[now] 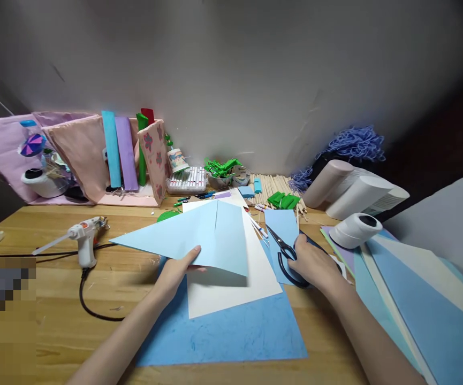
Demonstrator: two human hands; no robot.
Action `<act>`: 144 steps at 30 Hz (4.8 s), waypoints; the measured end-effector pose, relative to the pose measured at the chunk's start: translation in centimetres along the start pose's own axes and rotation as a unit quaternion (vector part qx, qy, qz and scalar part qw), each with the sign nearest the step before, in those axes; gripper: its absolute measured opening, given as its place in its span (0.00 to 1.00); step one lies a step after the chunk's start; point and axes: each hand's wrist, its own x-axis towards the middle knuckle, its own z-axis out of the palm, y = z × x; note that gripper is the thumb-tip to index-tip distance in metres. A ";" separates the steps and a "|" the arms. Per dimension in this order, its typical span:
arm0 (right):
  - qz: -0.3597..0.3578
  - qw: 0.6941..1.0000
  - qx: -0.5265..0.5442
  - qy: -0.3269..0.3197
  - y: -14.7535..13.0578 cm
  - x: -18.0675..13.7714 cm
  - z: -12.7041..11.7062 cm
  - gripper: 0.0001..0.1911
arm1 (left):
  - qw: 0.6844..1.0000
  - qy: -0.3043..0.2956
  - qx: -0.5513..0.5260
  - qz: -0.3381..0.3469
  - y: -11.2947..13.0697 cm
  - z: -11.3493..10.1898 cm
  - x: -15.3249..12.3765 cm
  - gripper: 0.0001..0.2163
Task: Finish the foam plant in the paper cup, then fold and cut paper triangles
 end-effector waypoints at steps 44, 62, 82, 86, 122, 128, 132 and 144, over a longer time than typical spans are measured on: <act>-0.304 0.631 0.615 -0.361 -9.9 -7.1 5.9 0.38 | 0.965 -0.037 0.173 0.192 -0.9 -1.3 -0.9 0.21; -0.283 0.652 0.619 -0.334 -9.8 -7.0 5.8 0.38 | 0.957 -0.054 0.227 0.172 -0.6 -0.5 -1.9 0.23; -0.299 0.664 0.604 -0.323 -9.8 -7.0 5.3 0.37 | 0.956 -0.056 0.229 0.172 -1.0 -0.6 -1.7 0.23; -0.301 0.667 0.601 -0.322 -9.8 -7.1 5.2 0.37 | 0.958 -0.056 0.226 0.170 -0.9 -0.6 -1.7 0.23; -0.294 0.661 0.610 -0.323 -10.0 -7.2 5.0 0.36 | 0.961 -0.059 0.220 0.160 -0.9 -0.6 -1.7 0.22; -0.279 0.685 0.599 -0.307 -10.2 -7.6 4.7 0.35 | 0.956 -0.054 0.227 0.176 -1.0 -0.7 -1.6 0.23; -0.272 0.691 0.599 -0.301 -10.3 -7.6 5.0 0.34 | 0.955 -0.052 0.232 0.176 -1.1 -0.7 -1.5 0.22; -0.238 0.711 0.600 -0.279 -10.9 -7.7 6.1 0.32 | 0.955 -0.046 0.228 0.182 -1.0 -0.8 -1.4 0.21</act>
